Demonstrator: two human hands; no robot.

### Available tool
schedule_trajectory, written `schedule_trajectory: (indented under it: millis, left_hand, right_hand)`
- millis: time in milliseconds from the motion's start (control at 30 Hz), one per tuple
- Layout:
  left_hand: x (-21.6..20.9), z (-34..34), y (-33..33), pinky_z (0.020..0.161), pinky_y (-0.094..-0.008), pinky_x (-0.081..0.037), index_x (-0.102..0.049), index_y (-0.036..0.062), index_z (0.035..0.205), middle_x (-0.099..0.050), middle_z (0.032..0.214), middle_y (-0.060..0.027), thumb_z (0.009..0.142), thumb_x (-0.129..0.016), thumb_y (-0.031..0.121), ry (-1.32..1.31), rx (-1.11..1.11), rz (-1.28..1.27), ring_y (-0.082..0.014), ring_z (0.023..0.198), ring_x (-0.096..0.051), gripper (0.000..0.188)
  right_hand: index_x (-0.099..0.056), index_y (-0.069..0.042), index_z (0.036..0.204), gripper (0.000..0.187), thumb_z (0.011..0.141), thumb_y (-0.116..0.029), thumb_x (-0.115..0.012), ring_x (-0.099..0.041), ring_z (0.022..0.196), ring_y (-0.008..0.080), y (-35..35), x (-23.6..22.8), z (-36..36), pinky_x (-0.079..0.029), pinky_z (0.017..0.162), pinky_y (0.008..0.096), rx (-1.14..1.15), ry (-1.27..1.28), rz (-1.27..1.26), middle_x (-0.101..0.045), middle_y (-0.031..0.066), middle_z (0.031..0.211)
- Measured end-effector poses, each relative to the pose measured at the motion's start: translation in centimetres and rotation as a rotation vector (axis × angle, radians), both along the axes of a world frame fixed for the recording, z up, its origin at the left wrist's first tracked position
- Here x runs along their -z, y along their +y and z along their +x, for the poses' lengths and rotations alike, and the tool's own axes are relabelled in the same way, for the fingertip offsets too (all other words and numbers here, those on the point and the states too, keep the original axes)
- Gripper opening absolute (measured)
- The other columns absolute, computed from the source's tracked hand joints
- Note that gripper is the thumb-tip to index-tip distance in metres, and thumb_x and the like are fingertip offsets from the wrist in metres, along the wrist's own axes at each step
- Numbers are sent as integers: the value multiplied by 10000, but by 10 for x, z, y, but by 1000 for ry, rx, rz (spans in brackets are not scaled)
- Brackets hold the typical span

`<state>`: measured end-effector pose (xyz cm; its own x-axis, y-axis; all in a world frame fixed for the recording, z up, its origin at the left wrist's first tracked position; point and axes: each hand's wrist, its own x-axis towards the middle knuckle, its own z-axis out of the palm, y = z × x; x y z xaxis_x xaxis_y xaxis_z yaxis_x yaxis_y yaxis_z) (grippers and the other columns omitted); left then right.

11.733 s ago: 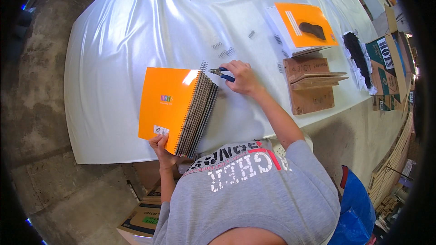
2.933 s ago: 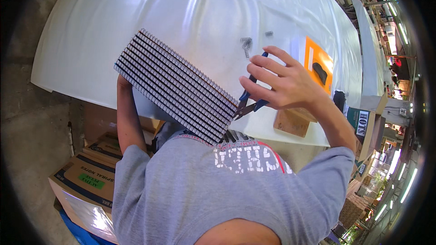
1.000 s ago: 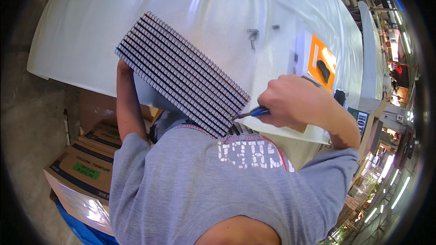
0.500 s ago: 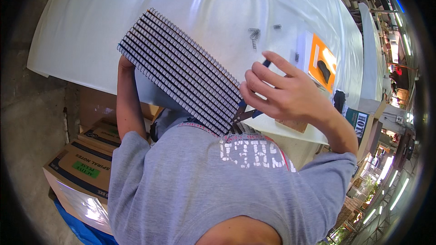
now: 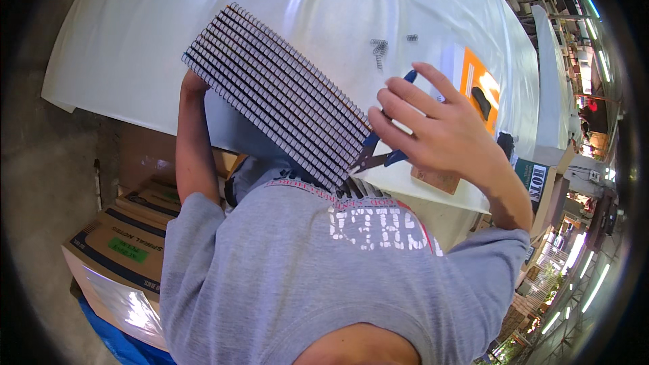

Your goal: The person organizes a stack of notebooks, uses pliers to trim the metal spiral binding on one notebook, and then sorts the rest of the notebooks into a stack by hand.

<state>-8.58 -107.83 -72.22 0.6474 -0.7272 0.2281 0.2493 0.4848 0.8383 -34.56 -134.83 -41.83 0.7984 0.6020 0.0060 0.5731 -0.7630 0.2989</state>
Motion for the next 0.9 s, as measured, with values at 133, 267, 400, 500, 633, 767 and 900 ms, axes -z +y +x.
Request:
schedule_trajectory:
  millis: [133,267,400,500,633,767,900]
  left_hand:
    - [2,0,-3,1032,-356,-309,-401,9,1307,-451,1314,-84,739,-721,158,-66,-30,43,-208,1220,-395,669]
    - [-7,-2,-8,1044,-362,-292,-382,10,1322,-438,1329,-81,694,-764,167,-72,-26,84,-209,1234,-383,752]
    - [-16,-4,-12,1046,-360,-291,-378,16,1327,-437,1331,-80,678,-779,204,-118,-36,127,-212,1232,-387,786]
    - [-19,-5,-15,1045,-363,-293,-393,25,1321,-444,1326,-79,680,-781,233,-155,-89,193,-214,1230,-389,778]
    - [-19,-3,-14,1039,-361,-304,-420,25,1303,-458,1315,-84,693,-772,232,-197,-79,194,-213,1224,-397,734]
    - [-13,-2,-13,1033,-357,-314,-428,18,1294,-471,1303,-77,708,-761,221,-188,-73,166,-208,1213,-411,704]
    - [-14,-3,-13,1031,-359,-316,-432,16,1291,-476,1298,-72,706,-762,216,-233,-85,148,-207,1210,-412,702]
  right_hand:
    - [-581,-129,807,108,712,-177,-567,-501,984,129,5,9,4,-394,926,406,-154,-98,18,-517,0,913]
    - [-593,-123,781,123,679,-192,-598,-524,968,127,6,4,5,-413,882,430,-156,-27,-11,-544,-15,863]
    - [-609,-106,792,190,655,-233,-639,-545,944,142,17,-20,14,-423,844,401,44,375,-69,-563,-4,790]
    - [-620,-87,808,233,662,-264,-660,-550,970,163,33,-35,25,-425,833,370,555,1095,-242,-586,25,754]
    - [-610,-90,823,245,674,-277,-664,-557,954,191,25,-36,8,-435,780,386,431,855,-198,-596,41,911]
    - [-611,-87,811,159,693,-192,-600,-541,976,162,9,-17,0,-425,887,381,-4,13,48,-565,26,930]
    - [-597,-91,797,137,690,-172,-566,-531,937,148,15,0,2,-411,905,388,-89,-19,127,-544,10,879]
